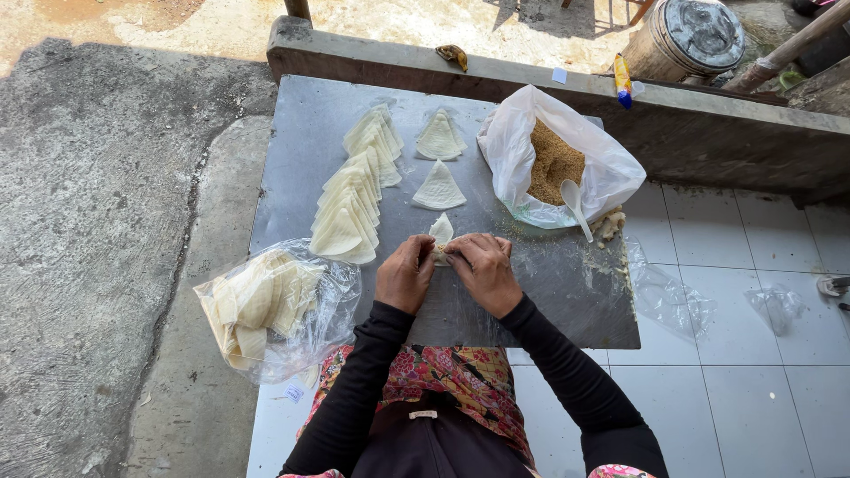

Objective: The person prepares small pastries by taking a triangular dough sheet, adding a spoonful of filling from a plastic bag, and rolling it into a cylindrical shape.

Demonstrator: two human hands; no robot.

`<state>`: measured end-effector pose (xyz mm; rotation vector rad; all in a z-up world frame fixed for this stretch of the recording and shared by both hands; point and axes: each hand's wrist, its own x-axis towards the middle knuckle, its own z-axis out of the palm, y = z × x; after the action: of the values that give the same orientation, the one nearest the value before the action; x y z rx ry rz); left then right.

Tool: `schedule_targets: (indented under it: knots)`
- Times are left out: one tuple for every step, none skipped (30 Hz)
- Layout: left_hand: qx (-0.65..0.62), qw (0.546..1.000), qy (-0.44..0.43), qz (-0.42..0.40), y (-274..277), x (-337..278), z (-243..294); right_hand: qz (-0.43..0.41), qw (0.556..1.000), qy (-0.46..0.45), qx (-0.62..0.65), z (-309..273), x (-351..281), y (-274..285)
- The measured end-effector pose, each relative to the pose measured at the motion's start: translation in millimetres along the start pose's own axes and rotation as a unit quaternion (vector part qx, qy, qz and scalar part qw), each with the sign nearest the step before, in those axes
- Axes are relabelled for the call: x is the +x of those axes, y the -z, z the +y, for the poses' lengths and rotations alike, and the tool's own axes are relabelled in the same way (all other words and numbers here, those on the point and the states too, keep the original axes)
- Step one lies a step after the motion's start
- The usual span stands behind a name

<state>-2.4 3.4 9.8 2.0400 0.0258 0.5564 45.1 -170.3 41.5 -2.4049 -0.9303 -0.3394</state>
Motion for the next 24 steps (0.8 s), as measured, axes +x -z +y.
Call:
schedule_targets:
  knots:
    - [0.003, 1.000, 0.000, 0.001, -0.3, -0.1, 0.0, 0.004, 1.000, 0.008, -0.006, 0.3, 0.1, -1.2]
    - [0.007, 1.000, 0.000, 0.002, -0.6, -0.2, -0.1, 0.008, 1.000, 0.016, -0.012, 0.6, 0.3, -2.6]
    - [0.010, 1.000, 0.001, 0.003, -0.8, -0.4, -0.2, 0.012, 0.999, 0.024, -0.018, 0.9, 0.1, -3.4]
    - [0.017, 1.000, 0.005, -0.004, -0.9, -0.5, -0.5, 0.006, 0.999, 0.025, -0.022, 1.3, -0.5, -3.3]
    - [0.025, 1.000, 0.009, -0.009, -0.8, -0.1, -1.4, 0.000, 0.999, 0.027, -0.025, 1.6, -0.3, -3.0]
    - [0.032, 0.999, 0.013, -0.015, -0.8, -0.3, -2.4, -0.006, 0.999, 0.028, -0.029, 1.7, -0.1, -2.4]
    - [0.032, 0.999, 0.000, -0.011, -1.2, -0.6, -3.8, -0.008, 0.999, 0.039, -0.036, 1.8, 0.3, -1.4]
    - [0.031, 0.999, -0.013, -0.007, -1.8, -0.8, -5.7, -0.011, 0.998, 0.050, -0.042, 1.9, 0.6, 0.1]
    - [0.031, 0.999, -0.026, -0.003, -2.6, -0.8, -7.6, -0.013, 0.997, 0.061, -0.049, 2.2, 1.2, 2.3]
    - [0.033, 0.999, -0.036, -0.005, -3.5, -0.8, -9.4, -0.024, 0.995, 0.083, -0.047, 3.3, 1.2, 6.3]
    - [0.036, 0.998, -0.046, -0.006, -4.4, -0.2, -10.7, -0.034, 0.993, 0.104, -0.045, 5.3, 1.2, 11.5]
    - [0.038, 0.998, -0.056, -0.007, -4.6, -0.1, -11.5, -0.044, 0.990, 0.126, -0.043, 6.5, 1.4, 14.7]
    - [0.038, 0.998, -0.050, -0.013, -4.6, -0.3, -11.2, -0.045, 0.989, 0.136, -0.048, 7.2, 1.7, 16.0]
    - [0.038, 0.998, -0.045, -0.019, -4.2, -0.7, -10.3, -0.045, 0.987, 0.146, -0.054, 8.5, 1.6, 17.1]
    - [0.038, 0.998, -0.040, -0.027, -3.4, -0.7, -8.9, -0.046, 0.985, 0.155, -0.059, 10.0, 0.4, 18.0]
    - [0.040, 0.997, -0.045, -0.040, -1.9, -0.3, -7.8, -0.032, 0.985, 0.158, -0.067, 10.2, -1.2, 16.4]
    - [0.043, 0.996, -0.050, -0.053, 0.8, 0.4, -7.6, -0.017, 0.984, 0.161, -0.073, 9.2, -2.4, 12.0]
    - [0.046, 0.995, -0.055, -0.067, 2.9, 1.5, -7.5, -0.003, 0.983, 0.165, -0.080, 9.2, -3.4, 9.3]
    - [0.043, 0.994, -0.071, -0.073, 5.2, 2.7, -8.0, 0.004, 0.981, 0.170, -0.092, 9.9, -3.9, 8.0]
    - [0.040, 0.992, -0.088, -0.080, 7.1, 4.2, -9.1, 0.012, 0.979, 0.175, -0.104, 10.2, -4.1, 6.7]
    - [0.037, 0.990, -0.102, -0.086, 7.9, 4.4, -10.3, 0.018, 0.977, 0.181, -0.115, 9.9, -4.7, 5.6]
    - [0.040, 0.989, -0.111, -0.087, 7.9, 4.7, -11.7, 0.019, 0.978, 0.179, -0.110, 9.5, -4.3, 4.6]
    - [0.042, 0.988, -0.120, -0.087, 6.9, 5.3, -12.8, 0.021, 0.978, 0.177, -0.105, 9.3, -3.2, 4.8]
    - [0.044, 0.987, -0.129, -0.087, 6.0, 5.1, -14.0, 0.023, 0.979, 0.174, -0.100, 8.3, -2.3, 5.2]
